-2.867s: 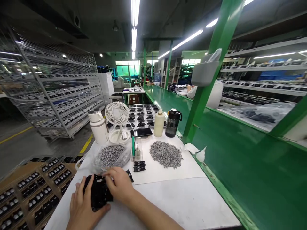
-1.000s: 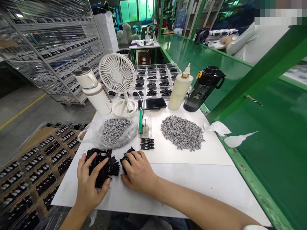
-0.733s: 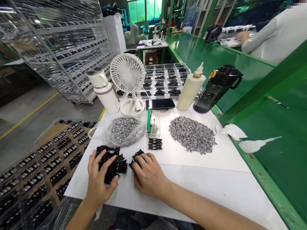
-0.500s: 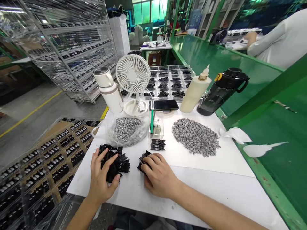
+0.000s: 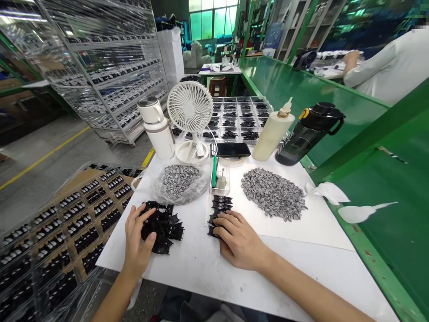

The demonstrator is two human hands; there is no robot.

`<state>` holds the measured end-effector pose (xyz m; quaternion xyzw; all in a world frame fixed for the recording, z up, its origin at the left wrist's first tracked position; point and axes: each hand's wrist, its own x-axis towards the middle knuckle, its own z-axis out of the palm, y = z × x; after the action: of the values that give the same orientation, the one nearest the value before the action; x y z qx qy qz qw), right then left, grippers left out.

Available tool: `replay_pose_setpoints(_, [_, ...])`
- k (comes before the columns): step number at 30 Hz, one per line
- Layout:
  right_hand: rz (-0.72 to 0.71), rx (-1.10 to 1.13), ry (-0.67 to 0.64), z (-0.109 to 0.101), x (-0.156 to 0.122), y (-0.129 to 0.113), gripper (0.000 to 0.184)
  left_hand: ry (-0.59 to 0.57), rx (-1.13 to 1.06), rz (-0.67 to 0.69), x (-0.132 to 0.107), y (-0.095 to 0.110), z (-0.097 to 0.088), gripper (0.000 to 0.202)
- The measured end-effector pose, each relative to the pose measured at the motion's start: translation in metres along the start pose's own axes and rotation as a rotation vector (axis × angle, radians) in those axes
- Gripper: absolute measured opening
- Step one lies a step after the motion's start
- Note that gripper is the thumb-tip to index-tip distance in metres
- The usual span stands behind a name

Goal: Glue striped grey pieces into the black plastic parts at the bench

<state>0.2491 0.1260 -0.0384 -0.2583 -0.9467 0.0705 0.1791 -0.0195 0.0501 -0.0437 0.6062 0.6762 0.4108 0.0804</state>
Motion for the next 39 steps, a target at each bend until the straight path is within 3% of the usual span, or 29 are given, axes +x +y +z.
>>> replay_pose_setpoints(8, [-0.078, 0.014, 0.003, 0.001, -0.003, 0.005, 0.027, 0.068, -0.219, -0.160, 0.004, -0.005, 0.000, 0.042])
replay_pose_setpoints(14, [-0.143, -0.054, 0.030, 0.001, -0.004, 0.008, 0.031, 0.058, -0.225, -0.129, 0.002, -0.006, 0.001, 0.043])
replay_pose_setpoints(18, [-0.184, -0.098, 0.129, 0.002, -0.007, 0.007, 0.030, 0.092, -0.217, -0.095, 0.001, -0.009, 0.001, 0.045])
replay_pose_setpoints(22, [-0.210, -0.085, 0.273, 0.004, 0.002, -0.007, 0.027, 0.175, -0.219, -0.074, 0.000, -0.003, -0.005, 0.045])
replay_pose_setpoints(26, [-0.269, -0.039, 0.311, 0.007, 0.026, -0.029, 0.026, 0.415, -0.225, 0.008, -0.016, 0.002, -0.016, 0.042])
replay_pose_setpoints(30, [-0.281, 0.002, 0.311, 0.008, 0.041, -0.041, 0.026, 0.651, 0.005, -0.039, -0.059, -0.034, -0.036, 0.030])
replay_pose_setpoints(32, [-0.280, 0.002, 0.312, 0.009, 0.042, -0.041, 0.024, 0.642, 0.359, -0.204, -0.089, -0.065, -0.051, 0.024])
replay_pose_setpoints(36, [-0.290, -0.013, 0.293, 0.009, 0.038, -0.039, 0.021, 0.554, 0.525, -0.356, -0.142, -0.120, -0.081, 0.019])
replay_pose_setpoints(39, [-0.300, -0.009, 0.275, 0.010, 0.036, -0.041, 0.021, 0.473, 0.615, -0.446, -0.163, -0.143, -0.093, 0.021])
